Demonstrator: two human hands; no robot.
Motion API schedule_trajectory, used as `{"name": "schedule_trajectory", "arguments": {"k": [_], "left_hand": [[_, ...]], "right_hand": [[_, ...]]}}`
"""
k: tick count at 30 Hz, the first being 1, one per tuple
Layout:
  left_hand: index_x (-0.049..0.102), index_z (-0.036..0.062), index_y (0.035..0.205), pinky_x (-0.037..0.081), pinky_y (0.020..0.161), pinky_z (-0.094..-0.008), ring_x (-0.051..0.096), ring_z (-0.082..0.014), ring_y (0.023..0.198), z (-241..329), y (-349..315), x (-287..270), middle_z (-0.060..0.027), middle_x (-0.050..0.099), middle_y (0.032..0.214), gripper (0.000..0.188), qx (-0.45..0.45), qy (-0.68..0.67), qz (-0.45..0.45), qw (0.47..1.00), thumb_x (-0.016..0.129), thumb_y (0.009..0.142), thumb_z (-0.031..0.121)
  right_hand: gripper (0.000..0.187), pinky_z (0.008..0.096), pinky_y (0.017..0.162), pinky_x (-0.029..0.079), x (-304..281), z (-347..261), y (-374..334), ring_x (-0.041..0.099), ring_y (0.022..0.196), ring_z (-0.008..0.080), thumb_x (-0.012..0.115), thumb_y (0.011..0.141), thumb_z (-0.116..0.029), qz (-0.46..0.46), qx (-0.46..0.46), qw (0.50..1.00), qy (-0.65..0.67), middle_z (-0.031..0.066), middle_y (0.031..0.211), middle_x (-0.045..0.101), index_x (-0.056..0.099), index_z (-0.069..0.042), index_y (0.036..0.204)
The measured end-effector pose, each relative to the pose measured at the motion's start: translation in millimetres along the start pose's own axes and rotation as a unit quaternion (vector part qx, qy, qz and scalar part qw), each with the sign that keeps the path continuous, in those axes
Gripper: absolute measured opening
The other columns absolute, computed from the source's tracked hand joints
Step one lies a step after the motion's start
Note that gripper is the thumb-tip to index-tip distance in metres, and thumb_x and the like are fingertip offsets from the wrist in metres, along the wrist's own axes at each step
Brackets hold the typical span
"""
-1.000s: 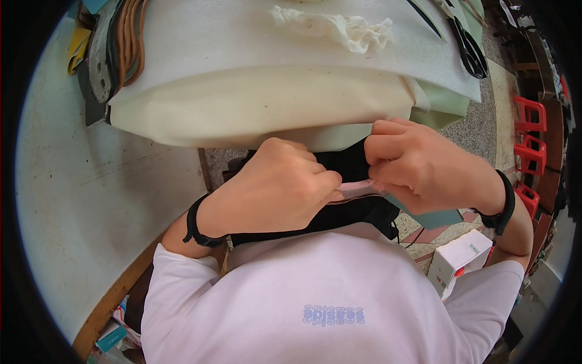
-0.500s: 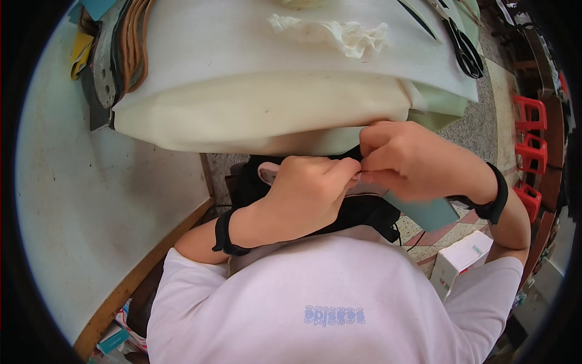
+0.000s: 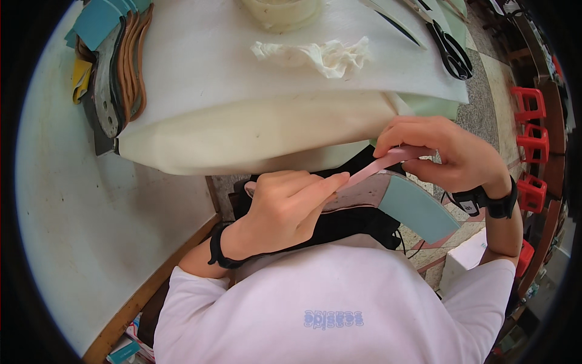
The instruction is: The recorder is seen applying adhesive to shoe insoles and trimming material using scissors.
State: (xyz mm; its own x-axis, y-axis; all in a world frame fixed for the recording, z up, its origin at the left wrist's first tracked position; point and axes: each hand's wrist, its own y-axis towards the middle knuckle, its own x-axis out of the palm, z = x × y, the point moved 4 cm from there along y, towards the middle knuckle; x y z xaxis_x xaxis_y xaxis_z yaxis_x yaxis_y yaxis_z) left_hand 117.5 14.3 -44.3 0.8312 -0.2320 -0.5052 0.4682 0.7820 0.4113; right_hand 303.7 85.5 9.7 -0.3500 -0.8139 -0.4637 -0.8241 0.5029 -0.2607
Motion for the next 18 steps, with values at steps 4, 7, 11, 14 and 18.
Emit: {"name": "schedule_trajectory", "arguments": {"k": [4,7,11,14,18], "left_hand": [[0.061,-0.0041,0.096,0.042,0.046,-0.0308,0.055,-0.0223,0.05,-0.8,2.6,1.0,-0.0105,0.059,0.064,0.027,0.0,-0.016,0.012,1.0,0.061,0.069,-0.007],[0.061,-0.004,0.096,0.043,0.047,-0.0306,0.055,-0.0224,0.051,-1.4,3.4,1.2,-0.0106,0.059,0.064,0.027,-0.002,-0.029,0.016,0.999,0.062,0.069,-0.006],[0.061,-0.0034,0.096,0.043,0.047,-0.0304,0.056,-0.0225,0.052,-2.0,3.7,-0.2,-0.0106,0.059,0.064,0.026,-0.007,-0.033,0.019,0.999,0.062,0.07,-0.006],[0.062,-0.0028,0.095,0.043,0.047,-0.0304,0.057,-0.0225,0.052,-2.0,3.3,-3.0,-0.0105,0.059,0.064,0.025,-0.016,-0.033,0.013,0.999,0.062,0.07,-0.006],[0.062,-0.0024,0.092,0.043,0.048,-0.0302,0.056,-0.0225,0.052,-3.6,1.9,-3.4,-0.0107,0.059,0.064,0.023,-0.026,-0.041,0.016,0.999,0.063,0.069,-0.006]], "right_hand": [[0.022,0.0279,0.059,0.044,1.2,-2.7,2.6,0.056,0.069,0.0218,0.06,0.073,0.007,0.067,-0.038,0.997,-0.029,0.0091,0.084,0.058,0.061,-0.001,0.093],[0.015,0.0295,0.057,0.043,2.1,-3.2,6.4,0.055,0.067,0.0226,0.063,0.073,0.003,0.092,-0.062,0.993,-0.03,0.0084,0.081,0.056,0.063,-0.002,0.087],[0.009,0.031,0.056,0.041,0.2,-6.6,8.4,0.053,0.065,0.0243,0.065,0.074,0.001,0.108,-0.095,0.988,-0.052,0.008,0.076,0.054,0.062,-0.001,0.083],[0.009,0.0315,0.056,0.042,-1.2,-9.7,7.9,0.053,0.064,0.0255,0.064,0.074,0.001,0.1,-0.101,0.987,-0.077,0.0082,0.075,0.053,0.062,0.0,0.082],[0.009,0.0334,0.056,0.043,0.0,-10.1,6.8,0.053,0.063,0.0273,0.063,0.074,0.003,0.086,-0.092,0.989,-0.075,0.0092,0.075,0.053,0.062,0.0,0.082]]}}
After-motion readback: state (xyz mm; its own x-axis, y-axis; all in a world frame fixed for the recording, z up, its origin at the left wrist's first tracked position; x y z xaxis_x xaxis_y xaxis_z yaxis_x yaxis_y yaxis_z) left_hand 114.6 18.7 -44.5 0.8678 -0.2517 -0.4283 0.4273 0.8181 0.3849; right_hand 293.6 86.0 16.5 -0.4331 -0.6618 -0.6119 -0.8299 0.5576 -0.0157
